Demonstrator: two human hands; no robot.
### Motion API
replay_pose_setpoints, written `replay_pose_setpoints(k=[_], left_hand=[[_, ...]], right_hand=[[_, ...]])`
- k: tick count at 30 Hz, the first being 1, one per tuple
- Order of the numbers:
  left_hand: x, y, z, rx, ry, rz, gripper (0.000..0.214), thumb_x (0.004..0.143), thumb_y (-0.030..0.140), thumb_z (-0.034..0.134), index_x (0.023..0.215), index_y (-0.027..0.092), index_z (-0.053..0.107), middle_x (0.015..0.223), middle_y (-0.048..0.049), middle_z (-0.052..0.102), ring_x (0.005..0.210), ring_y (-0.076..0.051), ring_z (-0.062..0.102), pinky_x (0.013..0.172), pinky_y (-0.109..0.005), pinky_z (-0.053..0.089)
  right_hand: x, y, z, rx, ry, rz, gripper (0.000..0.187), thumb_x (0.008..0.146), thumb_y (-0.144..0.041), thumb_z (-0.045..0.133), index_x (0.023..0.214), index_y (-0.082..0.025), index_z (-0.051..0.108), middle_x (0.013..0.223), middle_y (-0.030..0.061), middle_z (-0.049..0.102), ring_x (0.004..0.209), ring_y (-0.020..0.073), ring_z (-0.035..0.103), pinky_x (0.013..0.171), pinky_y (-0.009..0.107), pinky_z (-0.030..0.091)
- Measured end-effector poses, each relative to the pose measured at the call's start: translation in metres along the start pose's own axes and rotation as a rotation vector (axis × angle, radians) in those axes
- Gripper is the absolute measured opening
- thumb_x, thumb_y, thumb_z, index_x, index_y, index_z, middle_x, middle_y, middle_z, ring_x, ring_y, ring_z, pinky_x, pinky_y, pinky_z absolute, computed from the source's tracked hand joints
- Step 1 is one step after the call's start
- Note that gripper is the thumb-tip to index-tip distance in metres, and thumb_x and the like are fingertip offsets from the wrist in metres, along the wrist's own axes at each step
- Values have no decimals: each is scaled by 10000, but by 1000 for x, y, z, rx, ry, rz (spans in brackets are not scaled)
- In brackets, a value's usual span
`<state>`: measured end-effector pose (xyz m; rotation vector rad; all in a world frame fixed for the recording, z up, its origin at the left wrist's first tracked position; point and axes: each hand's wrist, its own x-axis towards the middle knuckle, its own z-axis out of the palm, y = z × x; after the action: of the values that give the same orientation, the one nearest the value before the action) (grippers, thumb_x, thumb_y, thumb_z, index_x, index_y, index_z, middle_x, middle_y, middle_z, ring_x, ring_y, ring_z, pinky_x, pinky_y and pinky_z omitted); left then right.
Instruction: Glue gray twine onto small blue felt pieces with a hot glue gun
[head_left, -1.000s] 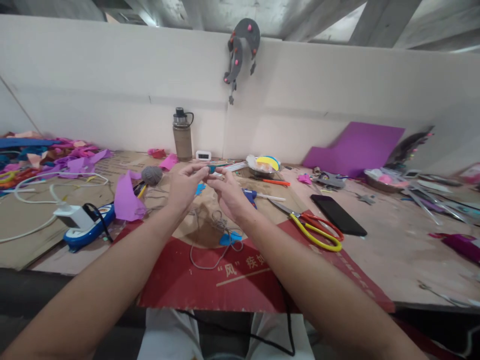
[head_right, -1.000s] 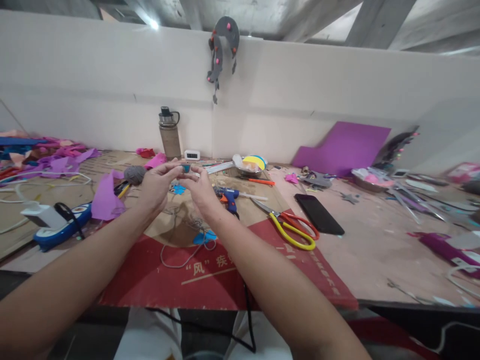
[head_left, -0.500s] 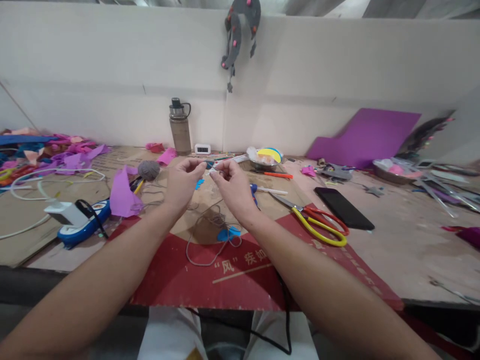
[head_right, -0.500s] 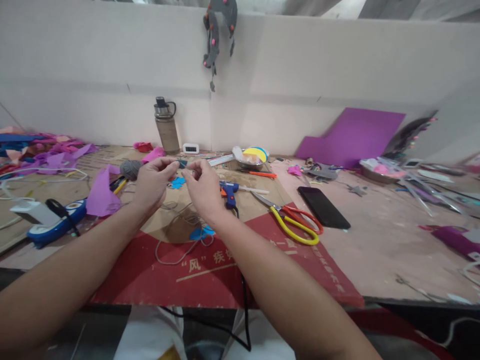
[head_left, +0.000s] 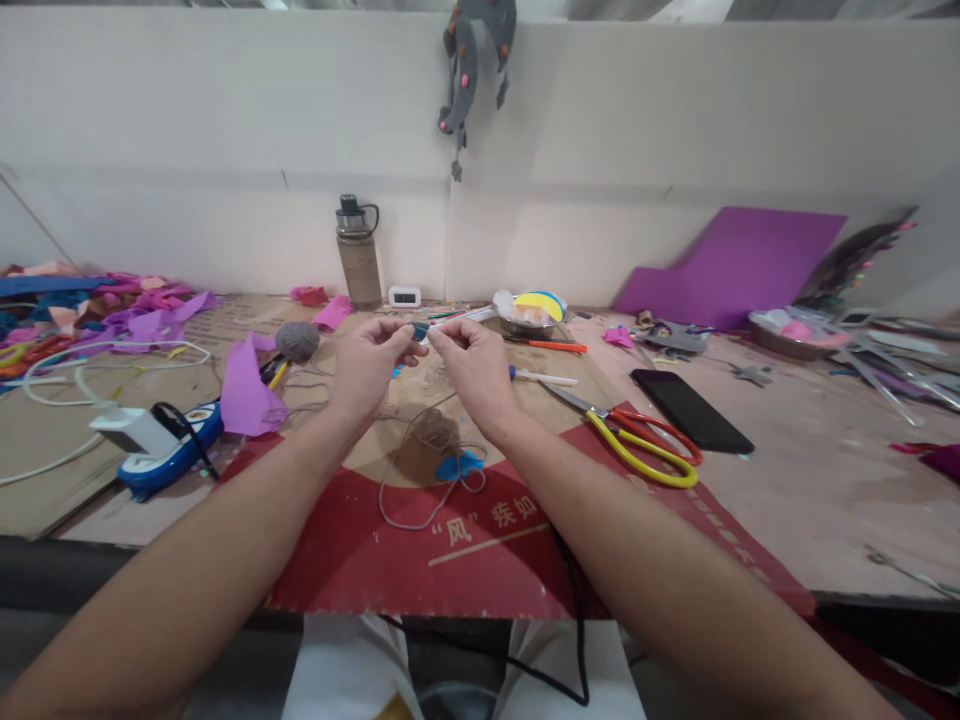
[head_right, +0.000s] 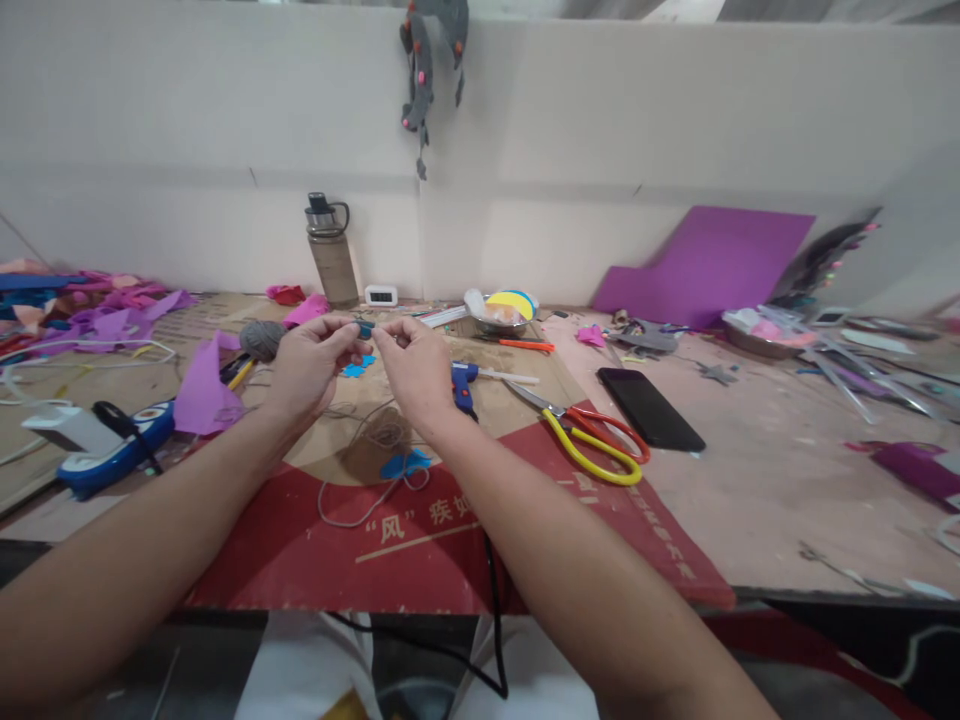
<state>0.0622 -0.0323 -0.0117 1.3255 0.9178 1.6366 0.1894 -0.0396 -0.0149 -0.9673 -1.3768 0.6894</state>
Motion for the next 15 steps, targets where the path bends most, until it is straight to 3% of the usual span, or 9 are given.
replay_pose_setpoints(k=[7,15], left_hand=[[-3,2,1,-48,-14,-21,135,706,227,710,714,143,604,627,2,633,566,-113,641,585,-238,505],[-4,4,2,-39,-41,-29,105,716,210,684,708,145,602,611,7,612,542,-98,613,575,-234,487]], right_hand=[[3,3,-2,-165,38,-78,154,797,-314,609,716,-185,633,712,12,651,671,128,529,641,266,389],[3,1,-3,-194,56,-57,180,792,-341,622,706,-185,638,660,6,622,605,124,498,586,265,362]])
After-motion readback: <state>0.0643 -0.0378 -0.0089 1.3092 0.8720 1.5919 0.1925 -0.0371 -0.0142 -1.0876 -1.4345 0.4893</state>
